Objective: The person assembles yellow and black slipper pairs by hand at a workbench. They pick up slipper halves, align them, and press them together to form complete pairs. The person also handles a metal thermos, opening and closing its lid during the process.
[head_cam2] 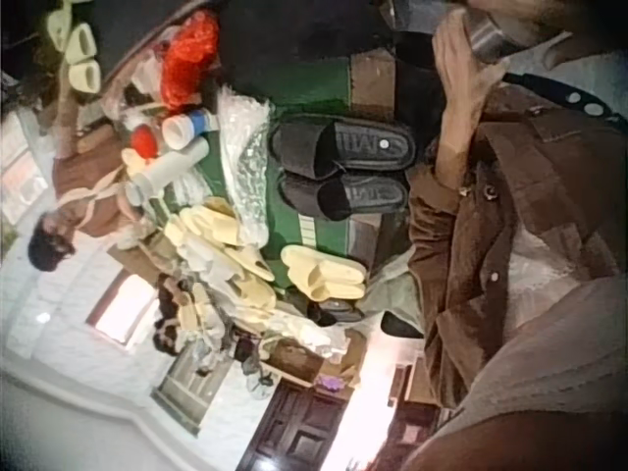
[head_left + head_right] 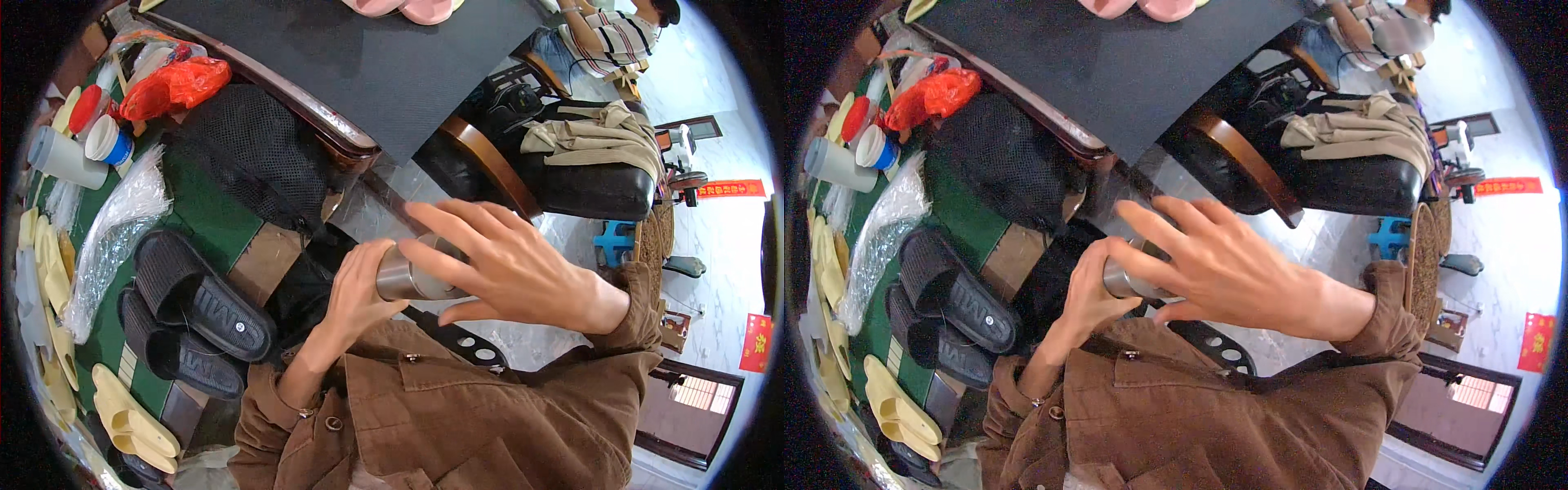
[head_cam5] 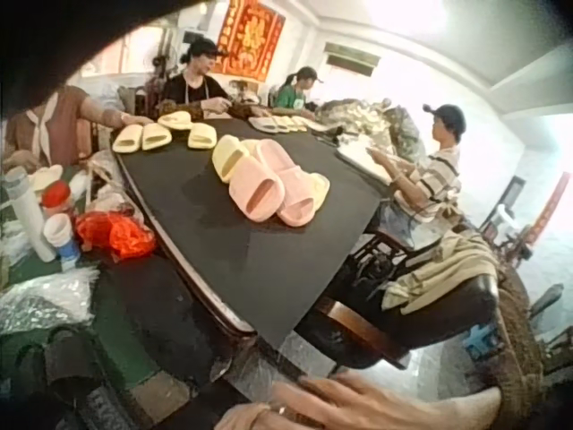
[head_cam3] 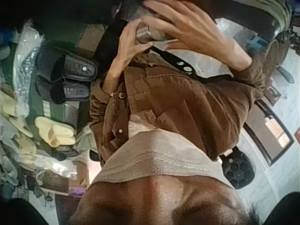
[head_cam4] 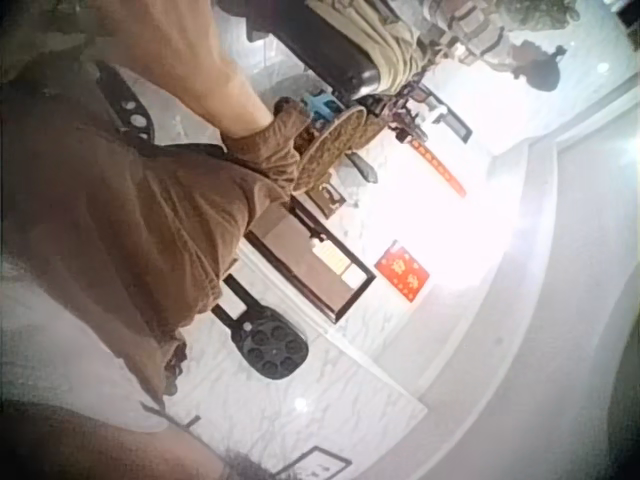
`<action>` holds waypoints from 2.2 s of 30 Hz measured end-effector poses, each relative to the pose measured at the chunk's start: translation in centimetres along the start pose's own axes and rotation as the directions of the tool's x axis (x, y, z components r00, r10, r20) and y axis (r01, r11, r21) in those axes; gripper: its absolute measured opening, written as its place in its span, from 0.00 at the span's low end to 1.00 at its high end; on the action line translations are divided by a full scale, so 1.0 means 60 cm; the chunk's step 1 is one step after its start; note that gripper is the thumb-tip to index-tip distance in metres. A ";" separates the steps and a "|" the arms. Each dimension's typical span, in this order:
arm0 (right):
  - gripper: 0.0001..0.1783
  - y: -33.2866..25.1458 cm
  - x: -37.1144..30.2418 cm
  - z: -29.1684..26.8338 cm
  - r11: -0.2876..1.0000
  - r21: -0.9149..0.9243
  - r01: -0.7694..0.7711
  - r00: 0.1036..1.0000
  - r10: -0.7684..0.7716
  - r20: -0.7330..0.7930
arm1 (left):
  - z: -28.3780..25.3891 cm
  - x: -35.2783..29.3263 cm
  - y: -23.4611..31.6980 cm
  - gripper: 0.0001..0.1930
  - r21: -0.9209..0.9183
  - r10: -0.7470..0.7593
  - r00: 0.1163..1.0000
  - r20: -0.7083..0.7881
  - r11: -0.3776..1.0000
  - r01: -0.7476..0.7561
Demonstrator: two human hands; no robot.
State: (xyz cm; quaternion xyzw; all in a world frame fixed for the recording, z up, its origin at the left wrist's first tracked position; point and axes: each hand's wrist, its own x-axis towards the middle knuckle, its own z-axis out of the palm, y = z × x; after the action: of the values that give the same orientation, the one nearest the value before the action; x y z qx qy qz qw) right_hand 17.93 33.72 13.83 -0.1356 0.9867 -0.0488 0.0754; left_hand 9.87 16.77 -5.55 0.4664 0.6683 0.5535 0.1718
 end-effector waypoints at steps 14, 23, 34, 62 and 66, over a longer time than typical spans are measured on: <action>0.19 0.005 -0.018 0.005 0.972 -0.219 0.091 0.981 -0.125 -0.150 | 0.005 0.001 -0.011 0.43 -0.080 -0.050 0.999 -0.013 0.996 0.048; 0.28 0.013 -0.016 0.005 0.992 -0.117 0.038 0.988 -0.055 -0.142 | 0.004 0.003 -0.010 0.44 -0.060 -0.067 0.998 -0.017 0.996 0.066; 0.27 0.017 -0.018 0.024 0.985 -0.074 0.154 0.976 -0.163 -0.147 | 0.010 0.004 -0.013 0.42 -0.099 -0.064 0.998 0.024 0.993 0.066; 0.48 0.008 -0.075 0.117 0.682 0.729 -0.056 0.930 0.302 -0.211 | 0.033 0.003 -0.022 0.44 -0.068 0.022 0.999 0.032 0.997 -0.020; 0.49 0.007 -0.085 0.123 0.686 0.721 -0.096 0.923 0.333 -0.194 | 0.032 0.017 -0.007 0.44 -0.003 0.076 0.995 0.056 0.997 -0.076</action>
State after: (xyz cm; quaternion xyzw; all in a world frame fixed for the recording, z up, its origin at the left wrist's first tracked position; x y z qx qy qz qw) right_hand 23.86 34.94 7.20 0.0302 0.9021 -0.4295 -0.0295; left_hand 10.60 18.74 -6.23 0.5069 0.6445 0.5468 0.1696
